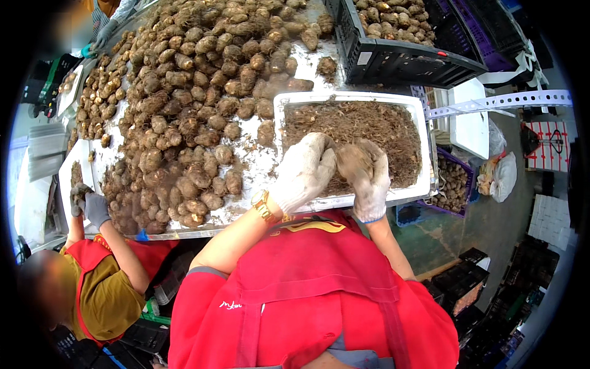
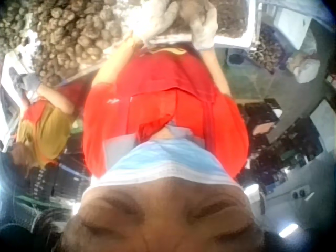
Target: The person peels yams by hand using a fibrous material to scrub the skin off. They pick up a yam from a large pile on a table, rub it with the fibrous material, and place the cleaned yam into a white container. The process is repeated continuously.
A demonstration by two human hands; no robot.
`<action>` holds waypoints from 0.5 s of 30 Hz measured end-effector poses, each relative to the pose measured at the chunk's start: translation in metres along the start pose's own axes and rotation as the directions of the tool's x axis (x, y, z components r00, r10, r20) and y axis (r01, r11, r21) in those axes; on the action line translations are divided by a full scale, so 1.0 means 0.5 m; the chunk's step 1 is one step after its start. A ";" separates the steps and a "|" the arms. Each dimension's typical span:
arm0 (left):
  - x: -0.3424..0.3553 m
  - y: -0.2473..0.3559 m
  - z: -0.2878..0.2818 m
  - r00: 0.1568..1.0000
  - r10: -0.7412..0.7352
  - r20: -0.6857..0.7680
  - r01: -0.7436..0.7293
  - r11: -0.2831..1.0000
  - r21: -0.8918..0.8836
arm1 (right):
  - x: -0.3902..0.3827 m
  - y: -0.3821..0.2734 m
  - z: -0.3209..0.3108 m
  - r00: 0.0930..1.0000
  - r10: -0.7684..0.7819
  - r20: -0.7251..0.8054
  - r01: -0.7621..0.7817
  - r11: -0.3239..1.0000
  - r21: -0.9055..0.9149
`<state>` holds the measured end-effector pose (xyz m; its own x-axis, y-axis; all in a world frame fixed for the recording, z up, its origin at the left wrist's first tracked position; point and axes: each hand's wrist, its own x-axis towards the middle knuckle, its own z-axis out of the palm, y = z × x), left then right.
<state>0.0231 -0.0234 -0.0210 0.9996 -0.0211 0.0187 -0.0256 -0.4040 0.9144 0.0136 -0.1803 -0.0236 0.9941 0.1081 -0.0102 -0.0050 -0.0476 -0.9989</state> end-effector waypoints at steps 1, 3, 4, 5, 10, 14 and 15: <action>0.009 -0.026 0.014 1.000 -0.020 -0.007 0.020 0.999 0.030 | -0.007 -0.008 -0.001 0.999 -0.012 0.036 0.009 0.996 0.089; 0.014 -0.082 0.037 0.996 -0.067 0.059 0.063 0.996 0.062 | -0.017 0.003 -0.014 0.992 -0.102 0.072 0.093 0.989 0.116; 0.013 -0.102 0.040 0.992 -0.090 0.090 0.082 0.993 0.083 | -0.022 0.018 -0.022 0.982 -0.169 0.085 0.164 0.985 0.056; 0.009 -0.103 0.038 0.987 -0.089 0.134 0.085 0.996 0.032 | -0.015 0.028 -0.034 0.952 -0.277 0.129 0.288 0.955 -0.074; 0.014 -0.049 0.001 0.977 -0.196 0.085 0.193 0.980 0.044 | 0.023 0.028 -0.041 0.848 0.437 0.300 -0.487 0.417 0.767; 0.008 -0.043 -0.044 0.972 -0.200 0.120 0.222 0.952 -0.210 | 0.031 0.049 -0.017 0.820 0.479 0.314 -0.528 0.420 0.738; 0.005 -0.027 -0.048 0.989 -0.085 0.122 0.113 0.962 -0.250 | 0.025 0.050 -0.011 0.841 0.423 0.337 -0.510 0.413 0.754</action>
<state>0.0262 0.0038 -0.0236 0.9892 -0.0983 -0.1084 0.0916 -0.1623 0.9825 0.0267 -0.1859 -0.0484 0.7974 0.4055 -0.4469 -0.5910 0.6744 -0.4427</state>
